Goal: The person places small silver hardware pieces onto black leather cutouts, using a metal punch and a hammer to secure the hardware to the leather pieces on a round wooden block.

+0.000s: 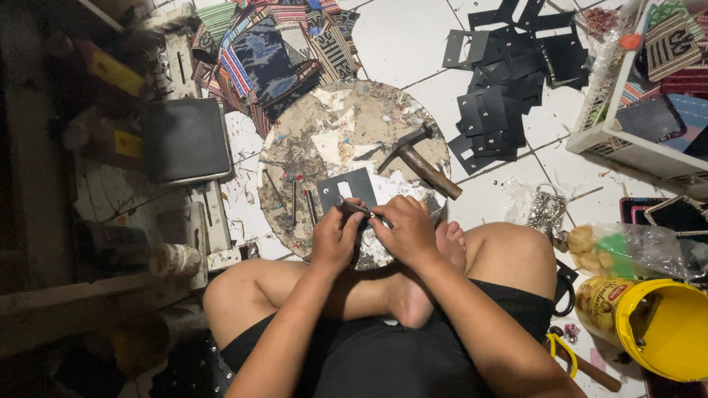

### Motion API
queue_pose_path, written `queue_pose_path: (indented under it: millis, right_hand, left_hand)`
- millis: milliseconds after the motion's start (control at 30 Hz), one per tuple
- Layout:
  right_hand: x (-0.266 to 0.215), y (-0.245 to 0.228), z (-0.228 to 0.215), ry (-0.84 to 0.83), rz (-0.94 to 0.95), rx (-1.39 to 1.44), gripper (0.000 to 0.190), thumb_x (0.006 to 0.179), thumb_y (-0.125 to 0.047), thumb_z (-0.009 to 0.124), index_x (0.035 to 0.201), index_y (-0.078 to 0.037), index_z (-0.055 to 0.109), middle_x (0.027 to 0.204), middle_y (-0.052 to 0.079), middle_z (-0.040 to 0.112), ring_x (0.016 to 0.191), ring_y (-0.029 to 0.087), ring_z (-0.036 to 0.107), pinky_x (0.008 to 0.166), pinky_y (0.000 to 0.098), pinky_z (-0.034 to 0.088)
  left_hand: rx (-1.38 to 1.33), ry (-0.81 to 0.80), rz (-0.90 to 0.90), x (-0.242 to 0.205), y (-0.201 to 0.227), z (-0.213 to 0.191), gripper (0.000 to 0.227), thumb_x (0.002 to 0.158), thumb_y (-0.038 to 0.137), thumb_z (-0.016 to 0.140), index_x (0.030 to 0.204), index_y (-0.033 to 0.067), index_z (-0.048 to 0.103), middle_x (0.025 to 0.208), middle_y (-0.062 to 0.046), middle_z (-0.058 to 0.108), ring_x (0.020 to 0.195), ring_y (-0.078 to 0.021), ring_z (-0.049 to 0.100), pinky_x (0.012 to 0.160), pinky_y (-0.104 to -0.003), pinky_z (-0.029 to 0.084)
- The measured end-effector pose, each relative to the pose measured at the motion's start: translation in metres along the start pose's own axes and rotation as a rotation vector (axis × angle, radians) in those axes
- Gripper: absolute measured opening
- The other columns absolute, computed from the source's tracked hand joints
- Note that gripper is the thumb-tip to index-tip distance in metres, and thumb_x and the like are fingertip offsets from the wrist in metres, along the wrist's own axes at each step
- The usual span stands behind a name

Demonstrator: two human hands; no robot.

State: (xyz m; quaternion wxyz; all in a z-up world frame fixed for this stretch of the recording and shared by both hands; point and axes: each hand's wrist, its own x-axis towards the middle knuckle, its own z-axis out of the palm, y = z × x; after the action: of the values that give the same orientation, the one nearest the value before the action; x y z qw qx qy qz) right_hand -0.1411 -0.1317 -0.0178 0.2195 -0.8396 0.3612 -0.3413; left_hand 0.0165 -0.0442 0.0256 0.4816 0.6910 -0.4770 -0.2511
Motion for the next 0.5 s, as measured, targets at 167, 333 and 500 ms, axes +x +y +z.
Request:
queue_pose_path:
  millis: [167,333,500]
  right_hand:
    - [0.0014,-0.0020,-0.0029,-0.008,0.004,0.007,0.016,0.079,-0.027,0.083,0.095,-0.026,0.079,0.080,-0.003,0.064,0.079,0.020,0.064,0.074,0.0342,0.046]
    - [0.0021,-0.0007,-0.0023,-0.014,0.001,-0.007,0.018,0.078,-0.026,0.083,0.095,-0.026,0.079,0.081,-0.004,0.064,0.079,0.020,0.065,0.074,0.0344,0.046]
    - [0.0024,-0.0020,-0.0041,-0.025,-0.005,0.000,0.018,0.079,-0.026,0.082,0.096,-0.025,0.078,0.081,-0.004,0.062,0.079,0.019,0.064,0.074,0.0339,0.046]
  left_hand:
    - [0.015,-0.011,-0.017,-0.0002,0.0095,0.0007,0.026,0.099,0.016,0.069,0.124,0.0071,0.072,0.106,-0.016,0.080,0.104,-0.0349,0.074,0.087,-0.047,0.061]
    - [-0.015,-0.011,-0.011,0.0009,0.0119,0.0010,0.026,0.099,0.014,0.069,0.123,0.0057,0.072,0.104,-0.018,0.079,0.102,-0.0380,0.074,0.087,-0.049,0.061]
    - [0.016,-0.009,0.013,-0.0001,0.0072,0.0018,0.026,0.096,0.016,0.073,0.121,0.0088,0.074,0.104,-0.014,0.080,0.103,-0.0333,0.075,0.086,-0.046,0.061]
